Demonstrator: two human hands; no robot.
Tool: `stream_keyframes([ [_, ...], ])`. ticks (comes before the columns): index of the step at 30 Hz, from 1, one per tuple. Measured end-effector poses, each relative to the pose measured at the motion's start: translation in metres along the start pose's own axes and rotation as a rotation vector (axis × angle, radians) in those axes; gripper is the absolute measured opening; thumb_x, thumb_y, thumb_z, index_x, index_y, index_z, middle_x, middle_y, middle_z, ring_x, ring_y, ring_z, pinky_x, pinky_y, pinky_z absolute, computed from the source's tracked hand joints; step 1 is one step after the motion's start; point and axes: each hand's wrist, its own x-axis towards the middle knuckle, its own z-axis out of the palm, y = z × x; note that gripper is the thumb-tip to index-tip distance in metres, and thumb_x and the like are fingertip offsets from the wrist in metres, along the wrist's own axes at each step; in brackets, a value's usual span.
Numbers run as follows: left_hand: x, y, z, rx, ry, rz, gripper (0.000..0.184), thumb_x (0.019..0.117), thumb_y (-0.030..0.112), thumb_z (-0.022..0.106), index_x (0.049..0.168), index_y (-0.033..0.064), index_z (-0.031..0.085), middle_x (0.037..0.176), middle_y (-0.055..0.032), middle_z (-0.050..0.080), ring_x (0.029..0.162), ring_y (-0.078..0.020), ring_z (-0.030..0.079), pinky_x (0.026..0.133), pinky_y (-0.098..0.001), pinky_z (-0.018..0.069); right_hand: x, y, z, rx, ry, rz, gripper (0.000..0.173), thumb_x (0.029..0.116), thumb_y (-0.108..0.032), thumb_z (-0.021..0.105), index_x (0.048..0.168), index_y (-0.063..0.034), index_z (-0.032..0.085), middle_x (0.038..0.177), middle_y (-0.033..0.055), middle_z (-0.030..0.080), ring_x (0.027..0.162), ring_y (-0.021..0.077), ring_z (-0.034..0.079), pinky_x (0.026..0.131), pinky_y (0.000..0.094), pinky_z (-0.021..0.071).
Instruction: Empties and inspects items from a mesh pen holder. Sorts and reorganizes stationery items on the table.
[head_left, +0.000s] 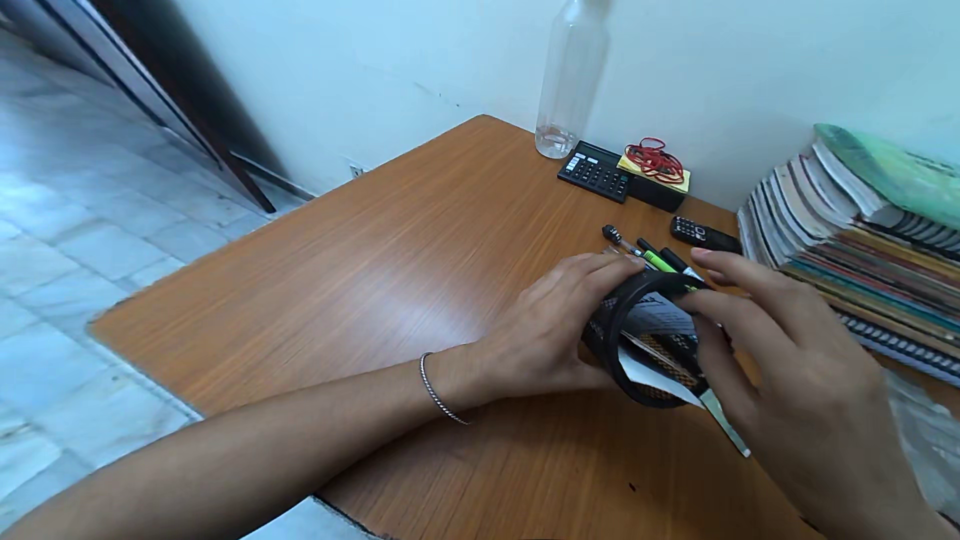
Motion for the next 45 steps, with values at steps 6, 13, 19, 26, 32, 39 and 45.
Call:
stream_keyframes([
  [6, 0.001, -0.001, -0.002, -0.003, 0.063, 0.088, 0.076, 0.0801, 0.034, 0.081, 0.138, -0.0002, 0.047, 0.136, -0.0196, 0.058, 0.135, -0.0243, 0.052, 0.114, -0.0326, 0.0401, -0.002, -0.003, -0.012, 0.033, 0.000, -0.032, 0.020, 0.0977, -0.006, 0.054, 0.099, -0.0100, 0.073, 0.131, 0.0140, 0.067, 0.115, 0.0272, 0.065, 0.087, 0.0393, 0.0527],
  [13, 0.001, -0.003, -0.003, -0.005, 0.068, 0.082, 0.077, 0.0797, 0.033, 0.081, 0.140, -0.0005, 0.046, 0.136, -0.0201, 0.058, 0.134, -0.0248, 0.052, 0.114, -0.0330, 0.0401, -0.003, -0.003, -0.019, 0.105, -0.145, -0.007, 0.045, 0.1018, -0.049, 0.054, 0.117, -0.0101, 0.072, 0.140, 0.0137, 0.062, 0.119, 0.0266, 0.064, 0.089, 0.0402, 0.0532],
  [19, 0.001, -0.001, -0.002, -0.011, 0.018, 0.040, 0.082, 0.0773, 0.034, 0.083, 0.141, -0.0020, 0.046, 0.136, -0.0179, 0.059, 0.133, -0.0233, 0.053, 0.113, -0.0325, 0.0413, -0.002, -0.001, -0.008, 0.051, -0.021, 0.016, 0.020, 0.0999, -0.016, 0.057, 0.103, -0.0093, 0.075, 0.124, 0.0124, 0.071, 0.105, 0.0257, 0.070, 0.082, 0.0377, 0.0562],
  [26, -0.001, -0.004, 0.002, -0.051, -0.031, -0.044, 0.085, 0.0739, 0.036, 0.085, 0.140, -0.0047, 0.049, 0.132, -0.0181, 0.062, 0.130, -0.0232, 0.056, 0.109, -0.0333, 0.0458, -0.002, 0.003, 0.009, 0.097, 0.015, 0.060, 0.017, 0.0989, -0.012, 0.054, 0.106, -0.0090, 0.069, 0.116, 0.0098, 0.072, 0.101, 0.0221, 0.071, 0.077, 0.0342, 0.0574],
  [32, -0.004, -0.007, 0.004, -0.053, -0.059, -0.066, 0.088, 0.0739, 0.039, 0.084, 0.141, -0.0039, 0.048, 0.134, -0.0169, 0.061, 0.130, -0.0202, 0.056, 0.109, -0.0307, 0.0463, -0.003, 0.002, 0.016, 0.085, 0.045, 0.086, 0.015, 0.0958, -0.012, 0.056, 0.101, -0.0098, 0.070, 0.112, 0.0091, 0.072, 0.095, 0.0206, 0.072, 0.071, 0.0309, 0.0570],
  [39, 0.005, -0.001, -0.008, -0.306, -0.024, -0.622, 0.086, 0.0728, 0.026, 0.088, 0.144, 0.0008, 0.047, 0.125, -0.0100, 0.065, 0.114, -0.0111, 0.063, 0.098, -0.0307, 0.0520, 0.001, 0.022, 0.000, 0.336, 0.006, 0.304, 0.033, 0.1018, -0.033, 0.056, 0.117, -0.0059, 0.067, 0.115, 0.0067, 0.070, 0.100, 0.0113, 0.068, 0.081, 0.0286, 0.0577],
  [45, 0.016, -0.006, -0.017, -0.310, -0.036, -0.927, 0.081, 0.0774, 0.029, 0.085, 0.145, 0.0085, 0.045, 0.120, -0.0077, 0.067, 0.107, -0.0137, 0.067, 0.091, -0.0352, 0.0565, 0.004, 0.024, 0.002, 0.371, -0.018, 0.282, 0.035, 0.1026, -0.033, 0.050, 0.126, -0.0180, 0.072, 0.143, 0.0086, 0.058, 0.130, 0.0234, 0.056, 0.099, 0.0415, 0.0510],
])
